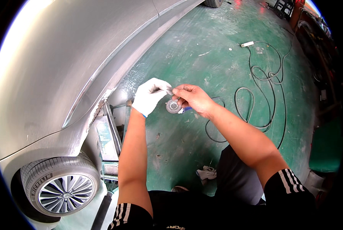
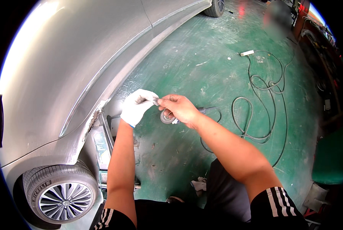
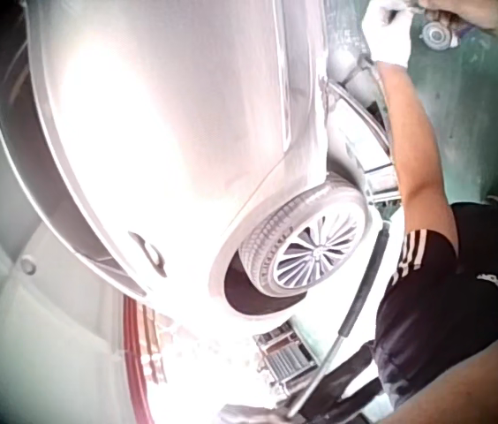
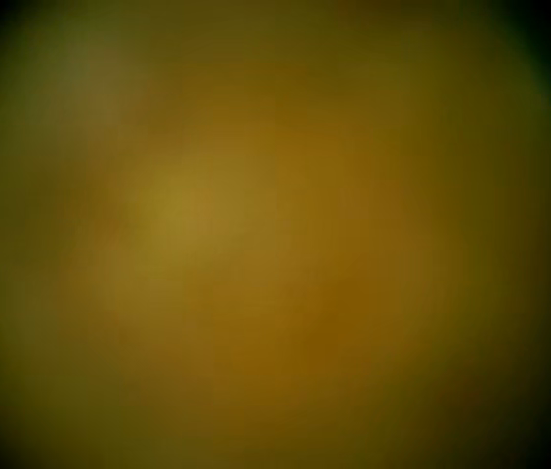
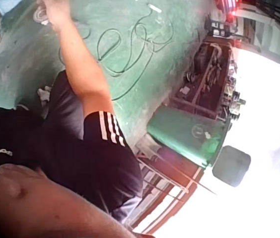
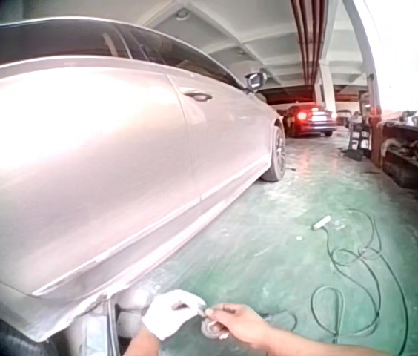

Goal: The person positions a hydraulic jack under a silver car's front bumper and operates the handle to lift the vehicle. They then put on gloves and use an angle grinder to smooth the surface of the bumper area.

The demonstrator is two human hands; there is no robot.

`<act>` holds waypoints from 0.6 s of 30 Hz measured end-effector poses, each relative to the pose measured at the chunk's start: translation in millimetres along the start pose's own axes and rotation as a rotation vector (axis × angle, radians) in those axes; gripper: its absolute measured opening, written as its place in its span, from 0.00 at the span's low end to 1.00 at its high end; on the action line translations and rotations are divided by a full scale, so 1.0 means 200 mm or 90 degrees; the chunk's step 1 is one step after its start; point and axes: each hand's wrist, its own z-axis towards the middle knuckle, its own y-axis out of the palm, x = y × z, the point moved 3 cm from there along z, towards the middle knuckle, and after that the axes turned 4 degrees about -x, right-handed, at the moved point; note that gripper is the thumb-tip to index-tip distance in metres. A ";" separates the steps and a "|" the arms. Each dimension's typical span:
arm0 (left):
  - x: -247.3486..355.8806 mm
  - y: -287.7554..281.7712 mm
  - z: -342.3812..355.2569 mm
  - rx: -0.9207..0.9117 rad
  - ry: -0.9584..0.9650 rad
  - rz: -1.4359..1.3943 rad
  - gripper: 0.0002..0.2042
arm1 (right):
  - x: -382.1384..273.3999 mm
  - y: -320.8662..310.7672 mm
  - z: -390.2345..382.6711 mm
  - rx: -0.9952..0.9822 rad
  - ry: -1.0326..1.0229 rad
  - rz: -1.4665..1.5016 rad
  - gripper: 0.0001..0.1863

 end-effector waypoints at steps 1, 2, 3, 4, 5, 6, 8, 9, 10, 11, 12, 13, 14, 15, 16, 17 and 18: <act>0.01 0.02 0.01 -0.006 0.003 0.030 0.11 | 0.02 -0.02 0.00 0.000 -0.013 0.017 0.11; 0.02 0.05 0.03 -0.012 0.006 0.059 0.11 | 0.02 -0.03 0.00 0.000 -0.027 0.033 0.10; 0.05 0.06 0.03 -0.014 -0.028 0.037 0.10 | 0.02 -0.04 0.00 0.011 -0.030 0.029 0.10; 0.06 0.07 0.03 -0.023 -0.031 -0.011 0.09 | 0.01 -0.05 0.00 0.023 -0.033 0.024 0.09; 0.07 0.07 0.02 -0.032 -0.034 -0.060 0.09 | 0.01 -0.07 0.00 0.035 -0.037 0.018 0.09; 0.07 0.08 0.02 -0.043 -0.035 -0.109 0.09 | 0.00 -0.08 0.00 0.040 -0.042 0.010 0.09; 0.08 0.08 0.01 -0.023 -0.117 -0.135 0.09 | 0.01 -0.11 0.00 0.052 -0.052 -0.006 0.09; 0.07 0.08 0.00 -0.012 -0.157 -0.149 0.10 | 0.01 -0.11 0.00 0.050 -0.065 -0.019 0.08; 0.06 0.08 0.01 -0.021 -0.166 -0.112 0.10 | 0.01 -0.10 0.00 0.049 -0.077 -0.032 0.08; 0.04 0.09 0.01 -0.031 -0.175 -0.076 0.10 | 0.01 -0.10 -0.01 0.047 -0.089 -0.045 0.08; 0.03 0.10 0.02 -0.040 -0.185 -0.038 0.10 | 0.01 -0.09 -0.01 0.042 -0.090 -0.056 0.08; 0.01 0.11 0.03 -0.036 -0.173 -0.051 0.09 | 0.00 -0.09 -0.01 0.038 -0.090 -0.067 0.08; 0.00 0.11 0.03 -0.036 -0.177 -0.066 0.09 | 0.00 -0.08 -0.01 0.033 -0.091 -0.079 0.08; 0.00 0.11 0.04 -0.038 -0.181 -0.081 0.09 | 0.00 -0.09 -0.01 0.030 -0.095 -0.081 0.07; -0.01 0.11 0.05 -0.039 -0.184 -0.096 0.09 | 0.00 -0.09 -0.01 0.027 -0.099 -0.083 0.07; -0.01 0.11 0.05 -0.041 -0.179 -0.101 0.08 | 0.00 -0.09 -0.01 0.024 -0.102 -0.086 0.07; -0.01 0.11 0.04 -0.043 -0.174 -0.106 0.08 | 0.00 -0.09 -0.01 0.020 -0.107 -0.090 0.07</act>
